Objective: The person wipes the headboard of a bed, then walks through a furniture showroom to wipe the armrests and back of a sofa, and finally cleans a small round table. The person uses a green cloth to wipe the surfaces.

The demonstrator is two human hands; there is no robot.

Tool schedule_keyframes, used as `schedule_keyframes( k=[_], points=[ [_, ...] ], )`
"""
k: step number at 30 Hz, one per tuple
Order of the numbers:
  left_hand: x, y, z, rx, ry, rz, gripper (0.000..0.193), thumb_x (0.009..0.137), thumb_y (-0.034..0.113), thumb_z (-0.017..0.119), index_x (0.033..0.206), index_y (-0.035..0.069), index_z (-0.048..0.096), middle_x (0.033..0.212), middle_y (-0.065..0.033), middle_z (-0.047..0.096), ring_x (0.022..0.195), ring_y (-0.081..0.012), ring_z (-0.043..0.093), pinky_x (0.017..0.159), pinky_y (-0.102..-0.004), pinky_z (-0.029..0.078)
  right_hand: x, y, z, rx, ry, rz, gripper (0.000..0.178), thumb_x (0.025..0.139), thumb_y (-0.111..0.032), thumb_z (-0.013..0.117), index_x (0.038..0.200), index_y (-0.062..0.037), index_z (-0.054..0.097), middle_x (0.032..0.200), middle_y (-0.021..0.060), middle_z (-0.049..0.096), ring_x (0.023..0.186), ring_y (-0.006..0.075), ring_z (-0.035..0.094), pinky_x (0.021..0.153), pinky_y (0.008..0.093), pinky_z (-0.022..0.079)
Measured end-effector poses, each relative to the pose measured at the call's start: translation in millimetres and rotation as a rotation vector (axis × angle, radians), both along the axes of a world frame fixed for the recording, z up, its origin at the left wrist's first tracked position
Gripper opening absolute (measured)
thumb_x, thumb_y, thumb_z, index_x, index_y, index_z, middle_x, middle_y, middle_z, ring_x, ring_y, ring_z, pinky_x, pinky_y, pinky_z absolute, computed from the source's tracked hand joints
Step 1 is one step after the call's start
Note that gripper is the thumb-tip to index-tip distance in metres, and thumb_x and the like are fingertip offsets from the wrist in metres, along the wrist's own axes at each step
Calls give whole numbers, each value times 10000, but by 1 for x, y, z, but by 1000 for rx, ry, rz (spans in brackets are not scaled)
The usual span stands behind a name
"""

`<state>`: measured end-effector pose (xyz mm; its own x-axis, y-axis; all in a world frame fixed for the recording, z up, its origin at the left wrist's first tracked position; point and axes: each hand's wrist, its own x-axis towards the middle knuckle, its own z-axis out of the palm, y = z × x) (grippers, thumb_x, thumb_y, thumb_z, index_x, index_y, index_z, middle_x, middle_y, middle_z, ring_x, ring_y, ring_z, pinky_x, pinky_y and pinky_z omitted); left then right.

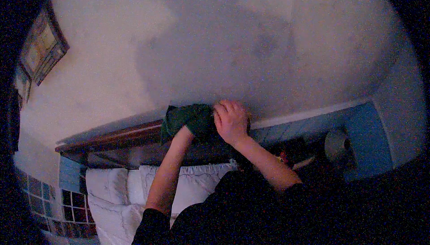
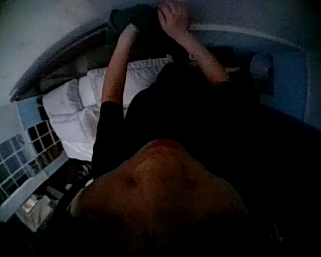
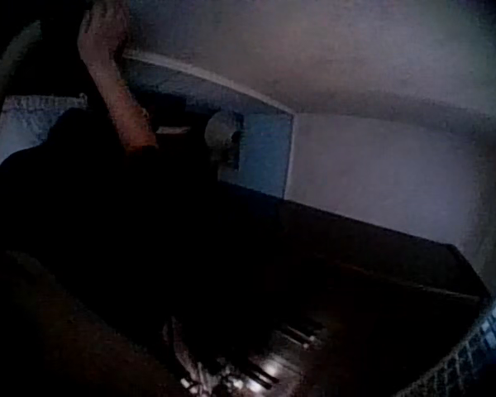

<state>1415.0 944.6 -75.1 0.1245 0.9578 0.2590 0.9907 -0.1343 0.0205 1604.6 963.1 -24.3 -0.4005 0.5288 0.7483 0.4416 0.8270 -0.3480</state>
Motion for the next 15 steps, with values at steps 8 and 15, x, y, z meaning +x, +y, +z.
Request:
schedule_keyframes(
  k=[8, 15],
  points=[
    [3, -13, 15, 123, -60, 4, 228, 862, 309, 502, 852, 161, 675, 848, -82, 681, 803, -279, 658, 670, -418, 499, 3, 8, -3, -29, 66, 78, 157, 848, -124, 615, 984, -51, 641, 1008, 133, 641, 909, 329, 620, 791, 420, 495],
    [36, -66, 62, 19, 54, 215, 234, 832, 300, 534, 907, 144, 691, 855, -125, 671, 799, -319, 644, 675, -427, 498, 13, 30, -3, -284, 216, 140, 103, 869, -84, 575, 899, -12, 641, 837, 133, 663, 720, 298, 646, 655, 352, 501]
  ],
)
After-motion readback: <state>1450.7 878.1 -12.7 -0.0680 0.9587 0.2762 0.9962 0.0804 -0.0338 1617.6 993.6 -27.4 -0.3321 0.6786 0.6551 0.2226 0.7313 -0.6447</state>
